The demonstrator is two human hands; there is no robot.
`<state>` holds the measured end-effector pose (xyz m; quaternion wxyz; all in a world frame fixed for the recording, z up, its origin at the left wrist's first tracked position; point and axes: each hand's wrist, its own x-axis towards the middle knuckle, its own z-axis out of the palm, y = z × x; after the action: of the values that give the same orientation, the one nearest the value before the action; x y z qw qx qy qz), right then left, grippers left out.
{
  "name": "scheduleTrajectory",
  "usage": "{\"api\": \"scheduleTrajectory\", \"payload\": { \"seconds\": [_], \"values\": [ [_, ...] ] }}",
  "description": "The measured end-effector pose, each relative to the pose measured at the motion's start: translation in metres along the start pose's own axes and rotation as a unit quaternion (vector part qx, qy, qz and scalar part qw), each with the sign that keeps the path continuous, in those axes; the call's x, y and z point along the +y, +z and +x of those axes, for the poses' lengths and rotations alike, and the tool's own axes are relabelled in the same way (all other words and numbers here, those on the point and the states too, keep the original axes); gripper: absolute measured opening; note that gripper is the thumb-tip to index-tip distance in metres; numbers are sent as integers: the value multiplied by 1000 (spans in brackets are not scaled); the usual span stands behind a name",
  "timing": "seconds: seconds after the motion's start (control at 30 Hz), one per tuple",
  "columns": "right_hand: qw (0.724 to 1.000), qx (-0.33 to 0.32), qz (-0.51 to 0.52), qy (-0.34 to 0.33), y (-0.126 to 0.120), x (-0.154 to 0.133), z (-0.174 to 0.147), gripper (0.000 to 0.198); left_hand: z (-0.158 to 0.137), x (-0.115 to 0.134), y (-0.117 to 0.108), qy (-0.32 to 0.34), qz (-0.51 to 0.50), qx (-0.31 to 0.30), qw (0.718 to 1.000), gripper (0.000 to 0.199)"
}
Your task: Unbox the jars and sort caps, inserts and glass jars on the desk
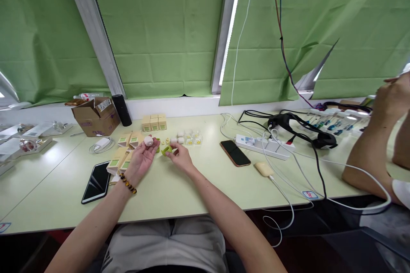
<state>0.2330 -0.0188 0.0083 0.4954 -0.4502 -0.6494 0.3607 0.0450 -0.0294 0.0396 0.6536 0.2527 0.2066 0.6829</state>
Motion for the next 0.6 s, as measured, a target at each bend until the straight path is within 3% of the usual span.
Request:
{"api": "scheduleTrajectory", "payload": {
  "seconds": [0.2, 0.33, 0.43, 0.6],
  "values": [
    [998, -50, -40, 4, 6, 1, -4, 35, 4, 5, 2, 44, 64, -35, 996, 26],
    [997, -61, -46, 6, 8, 1, -6, 33, 10, 6, 9, 127, 224, -24, 966, 39],
    [997, -65, -46, 5, 9, 3, -7, 33, 18, 6, 17, 195, 385, -6, 902, 40],
    [996, -68, -56, 10, 12, 1, -7, 32, 38, 3, 38, 298, 587, -18, 752, 32]
  ]
}}
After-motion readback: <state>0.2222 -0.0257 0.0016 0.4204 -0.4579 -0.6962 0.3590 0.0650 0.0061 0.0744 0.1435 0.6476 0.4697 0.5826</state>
